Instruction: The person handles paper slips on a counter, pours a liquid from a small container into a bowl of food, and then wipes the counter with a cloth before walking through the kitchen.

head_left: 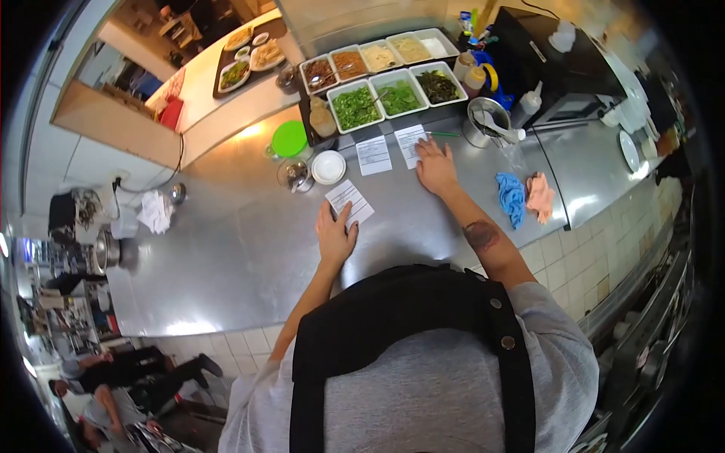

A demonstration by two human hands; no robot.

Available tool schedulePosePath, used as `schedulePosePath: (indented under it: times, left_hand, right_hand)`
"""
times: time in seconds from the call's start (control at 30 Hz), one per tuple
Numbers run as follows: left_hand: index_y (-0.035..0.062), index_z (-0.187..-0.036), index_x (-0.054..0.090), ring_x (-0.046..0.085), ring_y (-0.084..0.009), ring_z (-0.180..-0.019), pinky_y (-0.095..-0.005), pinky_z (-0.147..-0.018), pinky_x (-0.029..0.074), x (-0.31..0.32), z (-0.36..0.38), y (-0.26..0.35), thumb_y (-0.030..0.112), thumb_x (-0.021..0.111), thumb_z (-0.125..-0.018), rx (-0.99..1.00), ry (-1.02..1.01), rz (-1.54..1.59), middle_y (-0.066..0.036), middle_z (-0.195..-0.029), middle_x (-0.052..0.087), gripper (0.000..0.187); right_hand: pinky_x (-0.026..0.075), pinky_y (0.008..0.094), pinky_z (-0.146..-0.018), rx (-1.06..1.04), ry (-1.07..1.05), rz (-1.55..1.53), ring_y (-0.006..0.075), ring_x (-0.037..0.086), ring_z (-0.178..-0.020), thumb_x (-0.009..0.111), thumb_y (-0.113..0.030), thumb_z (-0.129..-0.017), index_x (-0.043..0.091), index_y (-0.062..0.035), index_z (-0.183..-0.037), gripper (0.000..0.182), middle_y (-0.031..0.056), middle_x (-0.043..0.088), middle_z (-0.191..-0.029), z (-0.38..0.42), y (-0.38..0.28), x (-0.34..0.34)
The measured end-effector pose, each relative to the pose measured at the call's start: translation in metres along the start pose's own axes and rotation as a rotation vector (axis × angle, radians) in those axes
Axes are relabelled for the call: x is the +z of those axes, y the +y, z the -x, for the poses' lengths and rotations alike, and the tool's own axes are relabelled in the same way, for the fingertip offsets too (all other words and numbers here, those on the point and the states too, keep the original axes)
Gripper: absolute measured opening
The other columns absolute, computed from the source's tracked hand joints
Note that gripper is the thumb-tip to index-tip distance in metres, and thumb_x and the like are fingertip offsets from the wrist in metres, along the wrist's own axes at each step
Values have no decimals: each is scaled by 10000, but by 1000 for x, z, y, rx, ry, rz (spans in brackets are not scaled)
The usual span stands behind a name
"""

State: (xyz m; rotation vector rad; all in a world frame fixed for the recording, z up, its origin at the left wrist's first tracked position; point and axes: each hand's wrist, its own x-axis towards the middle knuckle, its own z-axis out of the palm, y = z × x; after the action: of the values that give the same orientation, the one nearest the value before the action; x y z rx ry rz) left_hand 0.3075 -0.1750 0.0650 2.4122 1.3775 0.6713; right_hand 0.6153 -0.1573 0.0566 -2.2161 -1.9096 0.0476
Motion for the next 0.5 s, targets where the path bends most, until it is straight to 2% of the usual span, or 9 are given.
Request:
schedulePosePath:
  times: [0.07,0.13,0.3,0.37,0.4,0.47,0.5]
  left_hand:
    - [161,-1244,575,333,-379,-1265,-484,-999,290,1,3,2,236,646,-786,-28,43,-14,-204,-1424,308,470]
    - [184,-1230,589,280,-400,-1312,-481,-1021,274,-2,3,2,227,647,-791,-10,-3,-44,-216,-1479,224,446]
    - [179,-1212,600,265,-402,-1323,-480,-1026,276,-4,2,1,212,655,-788,-15,-22,-33,-201,-1492,212,429]
    - [170,-1191,609,278,-380,-1324,-474,-1013,287,-4,3,0,211,654,-792,16,19,-17,-170,-1486,250,405]
    - [170,-1191,609,278,-380,-1324,-474,-1013,287,-3,4,0,211,654,-792,6,23,-17,-170,-1486,250,405]
    - [164,-1170,617,320,-349,-1312,-462,-994,297,-5,3,0,206,648,-801,33,23,-5,-124,-1452,343,373]
    - [164,-1170,617,320,-349,-1312,-462,-994,297,-4,4,-1,206,648,-801,31,24,-8,-124,-1452,343,373]
  right_hand:
    - [213,538,-1089,10,62,-3,234,316,-1353,527,-208,-847,508,-93,-1267,436,48,425,-1405,2,10,0]
    - [211,543,-1087,10,44,3,242,315,-1353,533,-216,-844,508,-87,-1264,440,55,427,-1403,-3,16,-3]
    - [233,553,-1074,66,-24,88,281,339,-1335,566,-220,-820,503,-69,-1260,469,89,446,-1381,-15,-5,-16]
    - [264,555,-1058,-13,148,55,305,369,-1310,594,-199,-796,499,-56,-1254,489,112,470,-1350,-19,-20,-16]
    - [264,555,-1058,-23,144,55,305,369,-1310,594,-199,-796,499,-56,-1254,489,112,470,-1350,-23,-29,-12]
    - [282,560,-1046,-277,151,-340,302,393,-1291,603,-169,-779,502,-54,-1240,485,115,484,-1331,-33,-48,-2]
    - [282,560,-1046,-281,151,-343,302,393,-1291,603,-169,-779,502,-54,-1240,485,115,484,-1331,-33,-60,1]
